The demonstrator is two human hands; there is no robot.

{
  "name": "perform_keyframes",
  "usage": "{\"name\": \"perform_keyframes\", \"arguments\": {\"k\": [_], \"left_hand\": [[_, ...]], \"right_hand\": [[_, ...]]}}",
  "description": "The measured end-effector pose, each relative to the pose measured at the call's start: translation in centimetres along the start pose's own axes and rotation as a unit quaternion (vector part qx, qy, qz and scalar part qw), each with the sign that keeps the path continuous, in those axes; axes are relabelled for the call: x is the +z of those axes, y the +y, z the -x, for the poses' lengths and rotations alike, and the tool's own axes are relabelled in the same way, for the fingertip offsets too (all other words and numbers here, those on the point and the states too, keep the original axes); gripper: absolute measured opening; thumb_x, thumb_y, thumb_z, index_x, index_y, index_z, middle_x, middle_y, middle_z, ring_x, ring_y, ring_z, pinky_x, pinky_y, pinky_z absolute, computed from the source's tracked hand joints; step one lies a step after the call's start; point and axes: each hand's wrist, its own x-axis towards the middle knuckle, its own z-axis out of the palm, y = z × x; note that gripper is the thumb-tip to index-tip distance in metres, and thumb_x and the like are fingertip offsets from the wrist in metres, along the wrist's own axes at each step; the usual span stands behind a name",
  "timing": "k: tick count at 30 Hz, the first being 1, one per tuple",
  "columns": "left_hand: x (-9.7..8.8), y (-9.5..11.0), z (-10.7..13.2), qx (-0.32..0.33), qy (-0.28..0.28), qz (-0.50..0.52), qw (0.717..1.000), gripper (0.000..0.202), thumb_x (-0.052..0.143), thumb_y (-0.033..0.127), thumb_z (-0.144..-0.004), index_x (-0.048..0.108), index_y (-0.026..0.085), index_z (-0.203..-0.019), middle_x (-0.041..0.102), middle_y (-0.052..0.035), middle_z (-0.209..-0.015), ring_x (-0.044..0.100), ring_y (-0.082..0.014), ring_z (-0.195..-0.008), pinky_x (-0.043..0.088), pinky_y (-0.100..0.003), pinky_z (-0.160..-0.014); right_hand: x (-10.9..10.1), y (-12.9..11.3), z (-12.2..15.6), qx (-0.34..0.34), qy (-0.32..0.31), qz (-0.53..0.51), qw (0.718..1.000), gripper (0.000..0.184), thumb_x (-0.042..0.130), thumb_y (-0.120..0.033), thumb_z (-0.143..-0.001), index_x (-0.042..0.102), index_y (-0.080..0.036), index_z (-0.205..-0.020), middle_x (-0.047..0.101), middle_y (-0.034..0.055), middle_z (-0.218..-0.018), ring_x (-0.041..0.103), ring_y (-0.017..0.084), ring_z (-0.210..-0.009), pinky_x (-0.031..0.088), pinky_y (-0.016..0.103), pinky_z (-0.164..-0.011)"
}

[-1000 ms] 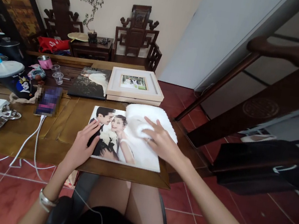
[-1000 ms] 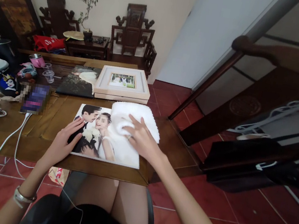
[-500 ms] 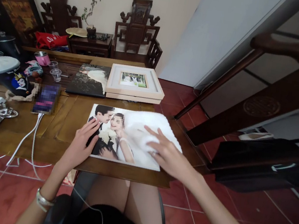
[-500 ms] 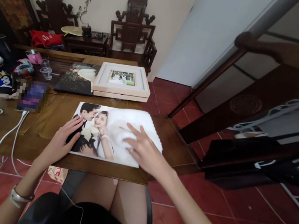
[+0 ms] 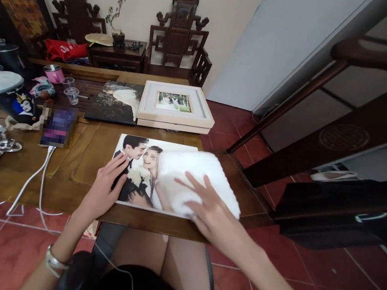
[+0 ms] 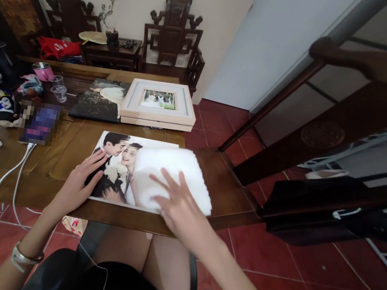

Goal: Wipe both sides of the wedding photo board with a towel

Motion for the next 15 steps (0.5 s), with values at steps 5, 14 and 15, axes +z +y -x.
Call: {"name": "perform_keyframes", "arguments": {"k": [5, 14, 15], "left_hand": [[0.1, 0.0, -0.1, 0.003, -0.002, 0.004, 1.000, 0.043, 0.040, 0.029, -0.098, 0.047, 0.020, -0.139, 0.045, -0.0119, -0.148, 0.033, -0.0241, -0.142, 0.030, -0.052, -0.113], [-0.3, 0.0, -0.1, 0.008, -0.017, 0.007, 1.000, 0.042, 0.039, 0.030, -0.098, 0.047, 0.022, -0.139, 0.043, -0.0116, -0.149, 0.031, -0.0242, -0.143, 0.029, -0.053, -0.113], [-0.3, 0.0, -0.1, 0.009, -0.015, 0.009, 1.000, 0.042, 0.040, 0.029, -0.098, 0.048, 0.022, -0.138, 0.043, -0.0115, -0.149, 0.031, -0.0242, -0.143, 0.029, -0.053, -0.113]], "right_hand": [[0.3, -4.7, 4.5, -0.031, 0.006, -0.023, 0.999, 0.029, 0.046, 0.001, -0.079, 0.061, -0.020, -0.066, 0.050, 0.0052, -0.144, 0.022, 0.029, -0.143, 0.026, 0.065, -0.111], [-0.7, 0.0, -0.8, 0.009, -0.032, -0.038, 0.999, 0.036, 0.048, 0.005, -0.075, 0.068, -0.019, -0.091, 0.054, 0.0137, -0.140, 0.034, 0.032, -0.138, 0.029, 0.064, -0.110], [-0.7, 1.1, -2.1, 0.019, -0.045, -0.034, 0.998, 0.037, 0.049, 0.006, -0.075, 0.068, -0.019, -0.096, 0.055, 0.0146, -0.138, 0.036, 0.032, -0.137, 0.029, 0.064, -0.110]]}}
